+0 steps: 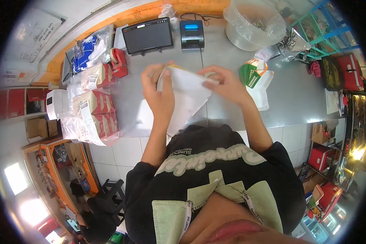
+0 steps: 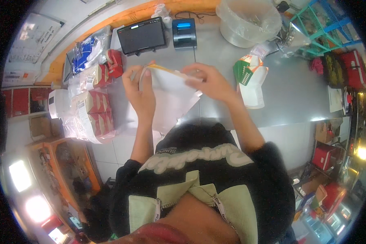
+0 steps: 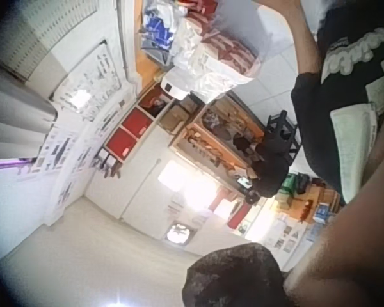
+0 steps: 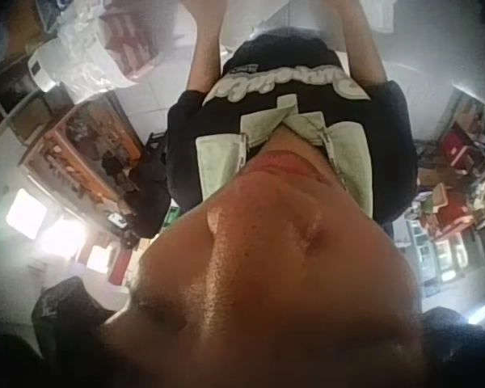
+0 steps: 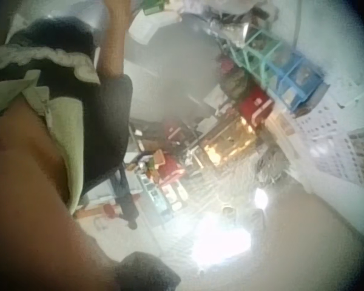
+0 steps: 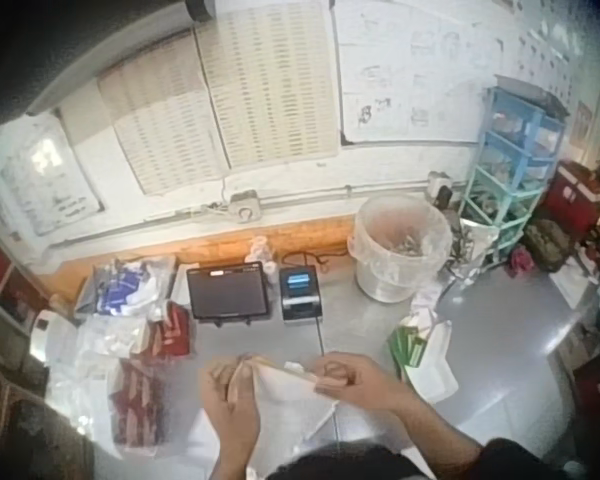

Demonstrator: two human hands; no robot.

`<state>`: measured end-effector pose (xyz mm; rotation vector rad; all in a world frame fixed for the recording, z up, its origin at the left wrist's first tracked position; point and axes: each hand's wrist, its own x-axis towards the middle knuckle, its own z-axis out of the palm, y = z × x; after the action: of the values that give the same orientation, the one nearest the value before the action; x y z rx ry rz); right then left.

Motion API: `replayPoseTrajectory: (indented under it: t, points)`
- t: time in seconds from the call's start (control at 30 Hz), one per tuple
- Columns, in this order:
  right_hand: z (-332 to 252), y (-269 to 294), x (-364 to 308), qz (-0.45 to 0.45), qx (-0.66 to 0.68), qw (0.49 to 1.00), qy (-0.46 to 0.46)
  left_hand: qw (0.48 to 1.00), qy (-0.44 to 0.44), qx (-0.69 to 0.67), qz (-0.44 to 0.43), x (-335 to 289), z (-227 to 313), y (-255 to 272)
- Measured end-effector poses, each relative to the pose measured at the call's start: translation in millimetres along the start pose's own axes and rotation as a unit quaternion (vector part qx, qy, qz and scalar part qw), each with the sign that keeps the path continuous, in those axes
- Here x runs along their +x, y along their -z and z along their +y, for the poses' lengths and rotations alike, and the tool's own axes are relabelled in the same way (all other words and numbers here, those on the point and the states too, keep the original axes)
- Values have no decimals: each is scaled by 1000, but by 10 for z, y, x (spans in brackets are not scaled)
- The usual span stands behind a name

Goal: The person folds flat cardboard pieces into small rectangular boxes at a counter. They repeatedly pick up a flat piece, fold the sides, and secure the box shape, then place the finished box on the counter.

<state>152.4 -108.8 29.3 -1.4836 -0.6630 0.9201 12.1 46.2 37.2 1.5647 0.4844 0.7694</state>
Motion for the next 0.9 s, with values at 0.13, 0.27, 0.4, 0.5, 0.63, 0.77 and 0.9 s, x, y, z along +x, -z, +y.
replayPoseTrajectory:
  t: [0.13, 0.27, 0.4, 0.5, 0.63, 0.77, 0.9]
  points:
    - [86, -46, 132, 146, -31, 986, 68, 991, -12, 58, -119, -2, 76, -120]
    - [350, -438, 208, 269, -112, 927, 237, 928, -88, 312, -182, 38, 46, -74]
    - [242, -794, 79, 195, -222, 937, 184, 838, -51, 486, -242, 47, 267, -69]
    - [208, -819, 125, 240, -63, 936, 250, 929, 3, 345, -132, 38, 336, -27]
    - [269, -495, 102, 128, -276, 938, 164, 958, 59, 241, -143, 2, 339, 60]
    - [172, -428, 110, 171, -278, 915, 236, 957, -76, 182, -214, -24, 129, 132]
    - [-13, -325, 79, 92, -257, 948, 160, 952, -6, 256, -169, -36, -10, 134]
